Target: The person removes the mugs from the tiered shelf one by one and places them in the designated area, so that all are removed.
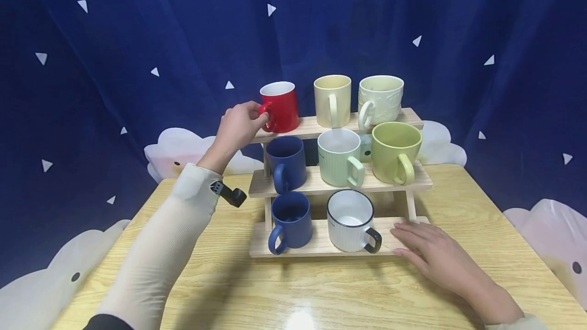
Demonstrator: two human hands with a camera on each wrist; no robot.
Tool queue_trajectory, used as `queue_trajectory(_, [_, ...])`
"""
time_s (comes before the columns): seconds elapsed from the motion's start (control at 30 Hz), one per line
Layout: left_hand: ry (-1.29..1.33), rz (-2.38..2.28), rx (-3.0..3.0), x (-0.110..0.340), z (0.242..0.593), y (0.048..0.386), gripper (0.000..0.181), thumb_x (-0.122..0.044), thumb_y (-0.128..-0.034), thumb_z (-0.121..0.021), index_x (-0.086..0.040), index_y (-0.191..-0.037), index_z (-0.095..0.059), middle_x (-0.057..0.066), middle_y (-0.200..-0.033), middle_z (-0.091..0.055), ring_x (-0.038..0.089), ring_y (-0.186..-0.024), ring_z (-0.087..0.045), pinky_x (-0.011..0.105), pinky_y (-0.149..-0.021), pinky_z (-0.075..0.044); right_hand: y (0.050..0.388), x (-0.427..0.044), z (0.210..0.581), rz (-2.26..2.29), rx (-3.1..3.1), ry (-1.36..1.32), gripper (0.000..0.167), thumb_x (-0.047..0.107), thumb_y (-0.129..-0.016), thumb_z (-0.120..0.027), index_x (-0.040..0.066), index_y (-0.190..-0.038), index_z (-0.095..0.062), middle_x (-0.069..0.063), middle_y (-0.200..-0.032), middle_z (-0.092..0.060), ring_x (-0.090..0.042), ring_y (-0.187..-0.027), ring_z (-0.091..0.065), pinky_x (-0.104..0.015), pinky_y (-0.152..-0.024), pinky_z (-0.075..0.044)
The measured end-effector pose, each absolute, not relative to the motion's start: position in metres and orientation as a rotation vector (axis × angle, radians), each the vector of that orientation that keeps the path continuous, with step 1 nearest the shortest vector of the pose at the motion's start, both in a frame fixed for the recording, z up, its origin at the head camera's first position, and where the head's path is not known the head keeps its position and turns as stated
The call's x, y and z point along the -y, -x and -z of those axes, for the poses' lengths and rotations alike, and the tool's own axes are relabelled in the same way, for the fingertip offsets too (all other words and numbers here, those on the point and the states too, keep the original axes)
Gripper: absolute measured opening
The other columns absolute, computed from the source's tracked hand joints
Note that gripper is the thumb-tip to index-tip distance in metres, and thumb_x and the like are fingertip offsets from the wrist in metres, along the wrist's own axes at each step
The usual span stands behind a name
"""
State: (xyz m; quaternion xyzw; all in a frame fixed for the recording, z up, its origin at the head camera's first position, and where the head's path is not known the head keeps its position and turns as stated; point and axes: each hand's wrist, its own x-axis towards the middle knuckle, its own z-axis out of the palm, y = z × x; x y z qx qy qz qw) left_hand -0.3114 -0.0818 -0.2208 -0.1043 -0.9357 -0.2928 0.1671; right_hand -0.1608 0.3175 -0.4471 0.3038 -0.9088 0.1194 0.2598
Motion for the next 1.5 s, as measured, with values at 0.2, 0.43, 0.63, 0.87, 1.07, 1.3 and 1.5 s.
queue_trajectory(0.2, [0.388,1.111,2.652,0.095,0.218,0.318,0.026,-0.021,-0.0955,-0.059,-0.004,-0.115,-0.064,0.009,-0.097,-0.07,0.024,-0.087,-0.063,0.032,-0.066,-0.048,0.161,-0.317,0.447,-0.327,2.467,-0.815,0.048,0.03,-0.08,-0.08,0.015,-0.125,-0.068,-0.006,-0.127,-0.064,-0.033,-0.113,-0.057,-0.016,-0.113,-0.014])
queue_trajectory(0.43, [0.414,1.255,2.663,0.1,0.219,0.323,0.026,-0.027,-0.0982,-0.061,-0.004,-0.111,-0.064,0.012,-0.098,-0.07,0.027,-0.092,-0.061,0.034,-0.076,-0.05,0.162,-0.316,0.447,-0.335,2.433,-0.83,0.049,0.028,-0.079,-0.081,0.014,-0.124,-0.068,-0.005,-0.127,-0.064,-0.031,-0.113,-0.058,-0.015,-0.113,-0.014])
queue_trajectory(0.63, [0.366,1.354,2.622,0.1,0.22,0.322,0.024,-0.023,-0.0977,-0.062,-0.003,-0.11,-0.065,0.015,-0.101,-0.069,0.025,-0.091,-0.064,0.035,-0.085,-0.056,0.162,-0.317,0.449,-0.332,2.457,-0.823,0.049,0.03,-0.079,-0.08,0.015,-0.124,-0.068,-0.006,-0.128,-0.064,-0.031,-0.113,-0.058,-0.014,-0.112,-0.013])
queue_trajectory(0.87, [0.3,1.455,2.533,0.105,0.224,0.321,0.027,-0.018,-0.0964,-0.064,-0.002,-0.118,-0.065,0.013,-0.104,-0.068,0.025,-0.094,-0.064,0.037,-0.085,-0.056,0.161,-0.317,0.45,-0.334,2.458,-0.819,0.049,0.031,-0.079,-0.08,0.015,-0.124,-0.068,-0.005,-0.127,-0.064,-0.031,-0.113,-0.057,-0.015,-0.112,-0.014])
queue_trajectory(1.07, [0.295,1.501,2.487,0.109,0.223,0.32,0.028,-0.017,-0.0962,-0.064,-0.001,-0.119,-0.066,0.014,-0.106,-0.069,0.028,-0.101,-0.065,0.035,-0.086,-0.055,0.162,-0.317,0.449,-0.33,2.435,-0.824,0.05,0.03,-0.078,-0.081,0.013,-0.124,-0.068,-0.005,-0.127,-0.064,-0.031,-0.113,-0.058,-0.015,-0.113,-0.014])
queue_trajectory(1.3, [0.228,1.6,2.402,0.125,0.216,0.315,0.028,-0.017,-0.0969,-0.063,-0.002,-0.121,-0.066,0.016,-0.11,-0.068,0.027,-0.104,-0.065,0.033,-0.089,-0.054,0.162,-0.318,0.45,-0.341,2.434,-0.825,0.05,0.029,-0.078,-0.081,0.013,-0.124,-0.068,-0.006,-0.128,-0.064,-0.031,-0.113,-0.058,-0.015,-0.113,-0.014])
queue_trajectory(1.5, [0.146,1.647,2.303,0.148,0.216,0.313,0.03,-0.018,-0.0975,-0.062,-0.002,-0.123,-0.065,0.016,-0.11,-0.068,0.025,-0.105,-0.064,0.033,-0.091,-0.053,0.162,-0.318,0.45,-0.344,2.436,-0.821,0.05,0.029,-0.078,-0.081,0.013,-0.124,-0.068,-0.006,-0.127,-0.064,-0.031,-0.112,-0.058,-0.015,-0.113,-0.013])
